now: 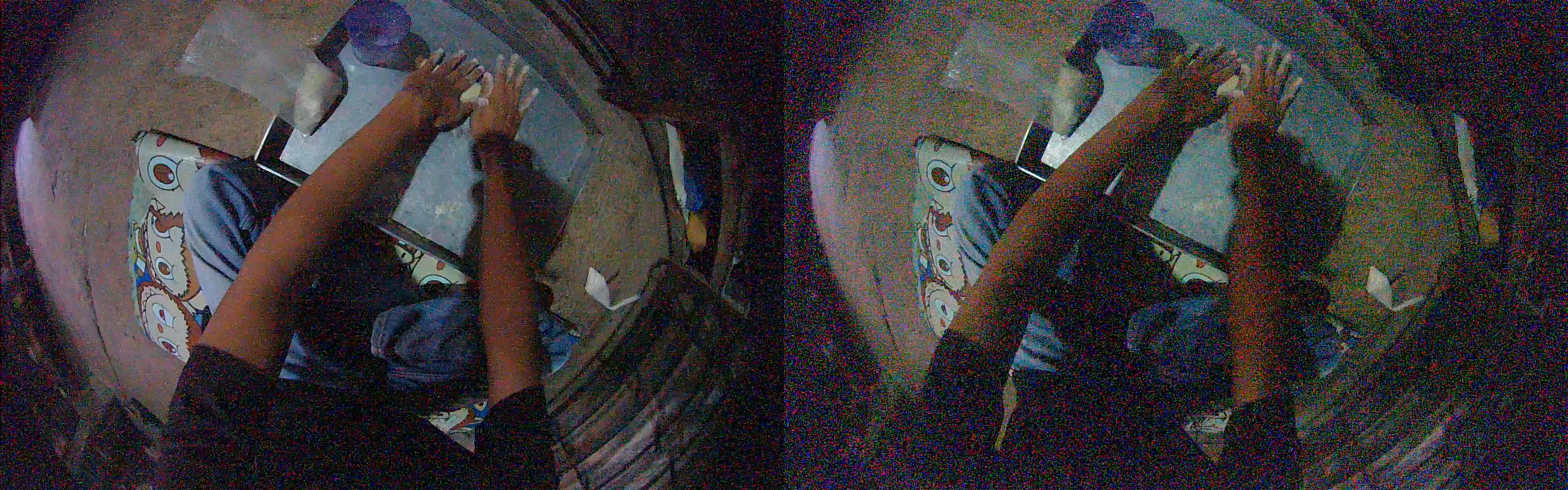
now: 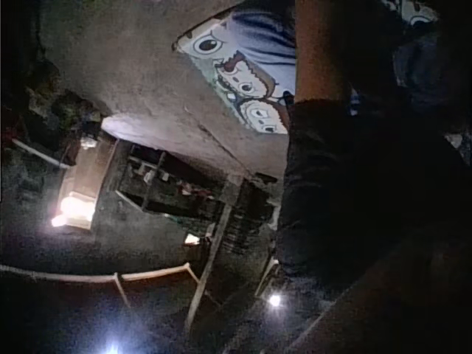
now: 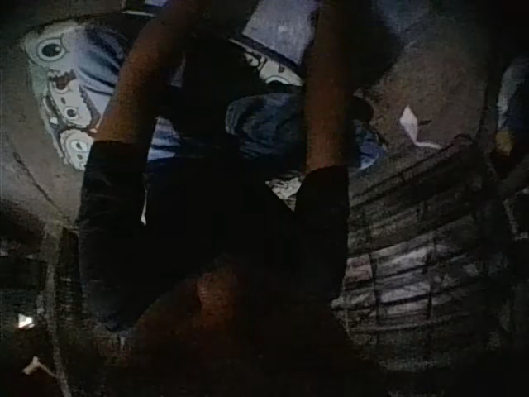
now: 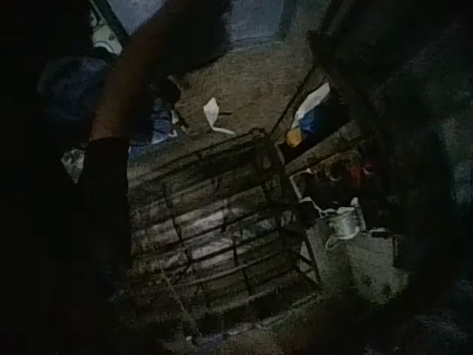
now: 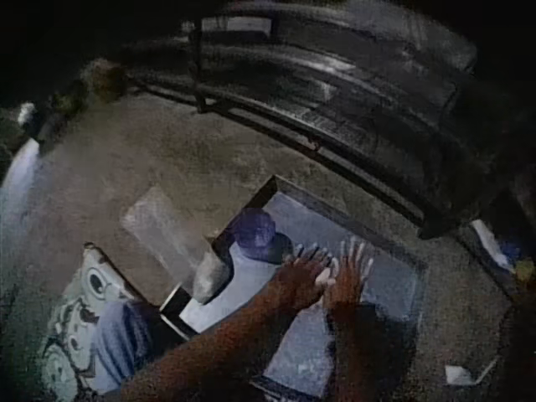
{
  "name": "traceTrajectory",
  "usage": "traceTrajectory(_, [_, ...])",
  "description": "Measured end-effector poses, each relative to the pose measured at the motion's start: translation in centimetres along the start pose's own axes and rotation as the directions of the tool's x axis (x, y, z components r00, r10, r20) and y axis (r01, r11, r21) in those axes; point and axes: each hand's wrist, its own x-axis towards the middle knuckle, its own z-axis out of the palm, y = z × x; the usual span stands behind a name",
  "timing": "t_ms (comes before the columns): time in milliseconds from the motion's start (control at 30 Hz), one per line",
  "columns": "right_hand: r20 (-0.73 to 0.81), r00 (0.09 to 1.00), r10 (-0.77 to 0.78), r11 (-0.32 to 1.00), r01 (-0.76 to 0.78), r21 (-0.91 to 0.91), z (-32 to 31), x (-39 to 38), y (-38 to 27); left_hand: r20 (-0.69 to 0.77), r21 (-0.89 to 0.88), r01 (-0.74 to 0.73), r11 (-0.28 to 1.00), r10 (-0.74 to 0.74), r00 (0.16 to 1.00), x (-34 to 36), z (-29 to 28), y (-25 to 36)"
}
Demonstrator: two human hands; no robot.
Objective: The person kneads a piece of dough on a metal tray, rolling it out into a long shape and then folding it back together.
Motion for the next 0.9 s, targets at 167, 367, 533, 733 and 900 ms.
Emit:
traceTrajectory(167, [0.118, 0.993, 0.010, 1.000, -0.009, -0.014, -1.9, -1.7, -1.1, -0.045, 0.039, -0.028, 0.999, 0.030, 0.999, -3.1, 0.7, 0.8])
traceTrajectory(367, [0.214, 0.972, -0.095, 0.987, 0.063, 0.151, -4.0, -6.7, -3.4, 0.073, -0.060, -0.074, 0.995, 0.079, 0.994, -8.5, -1.8, 1.6])
traceTrajectory(533, [0.300, 0.934, -0.192, 0.975, 0.148, 0.163, -7.5, -9.4, -4.2, 0.410, -0.197, -0.002, 0.980, 0.085, 0.908, -9.2, -4.1, 2.1])
traceTrajectory(733, [0.510, 0.846, -0.154, 0.983, 0.182, -0.006, -13.3, -11.0, -7.7, 0.301, -0.123, 0.091, 0.988, -0.050, 0.952, -7.6, -7.7, 4.6])
traceTrajectory(900, [0.397, 0.888, -0.233, 0.961, 0.146, 0.236, -10.3, -12.8, -6.1, -0.260, -0.176, 0.114, 0.978, -0.158, 0.953, -10.5, 0.2, 4.1])
